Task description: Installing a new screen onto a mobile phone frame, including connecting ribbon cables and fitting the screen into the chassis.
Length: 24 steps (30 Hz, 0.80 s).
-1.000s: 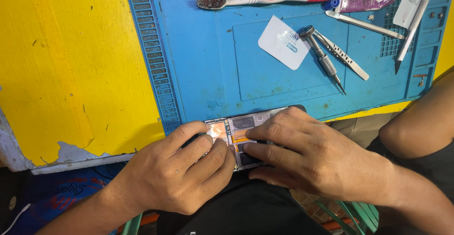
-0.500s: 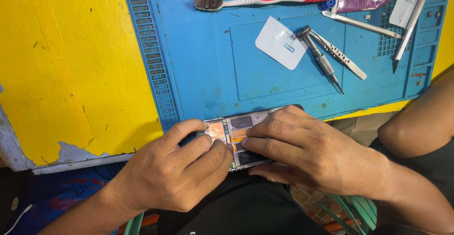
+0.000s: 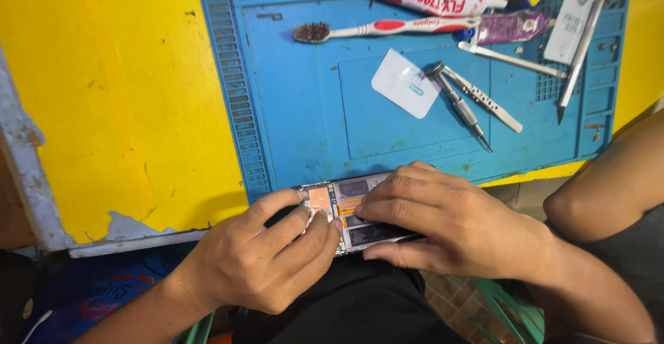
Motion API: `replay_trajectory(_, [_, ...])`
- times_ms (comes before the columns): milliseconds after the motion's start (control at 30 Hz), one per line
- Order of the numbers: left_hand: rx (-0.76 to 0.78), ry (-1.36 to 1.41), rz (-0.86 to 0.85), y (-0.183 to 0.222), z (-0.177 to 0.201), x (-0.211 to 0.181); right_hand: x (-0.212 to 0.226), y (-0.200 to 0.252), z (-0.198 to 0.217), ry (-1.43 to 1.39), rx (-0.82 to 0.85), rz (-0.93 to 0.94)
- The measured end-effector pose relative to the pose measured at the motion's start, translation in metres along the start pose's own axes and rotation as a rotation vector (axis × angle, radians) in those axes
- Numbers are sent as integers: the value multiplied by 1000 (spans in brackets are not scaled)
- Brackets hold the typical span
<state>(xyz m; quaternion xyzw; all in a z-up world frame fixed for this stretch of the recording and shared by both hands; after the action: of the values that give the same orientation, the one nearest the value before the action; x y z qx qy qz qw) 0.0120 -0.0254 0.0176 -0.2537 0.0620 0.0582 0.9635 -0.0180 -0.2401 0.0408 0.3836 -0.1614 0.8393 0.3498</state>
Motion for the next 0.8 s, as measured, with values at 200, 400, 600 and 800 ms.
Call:
replay_trajectory(200, [-55, -115, -95, -14, 18, 4, -24, -20, 21, -113, -36, -160])
replay_trajectory(400, [-102, -211, -249, -28, 34, 8, -43, -49, 29, -762, 316, -300])
replay_trajectory(600, [-99, -241, -332, -47, 67, 22, -47, -63, 37, -1055, 452, -156])
replay_trajectory(800, [-230, -203, -77, -49, 74, 72, -51, -77, 65, -1067, -43, -93])
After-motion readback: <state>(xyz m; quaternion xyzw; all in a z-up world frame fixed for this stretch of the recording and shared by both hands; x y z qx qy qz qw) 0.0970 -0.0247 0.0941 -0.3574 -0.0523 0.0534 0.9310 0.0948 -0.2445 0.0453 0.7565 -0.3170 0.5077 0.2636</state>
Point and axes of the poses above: each hand's wrist, its own y-axis away from the middle knuckle, its own z-axis out of the back of the hand, x = y × z, the point moved 3 cm from there along -y, towards the middle knuckle, and after that the axes turned 7 degrees about x, right-handed, at the moved point
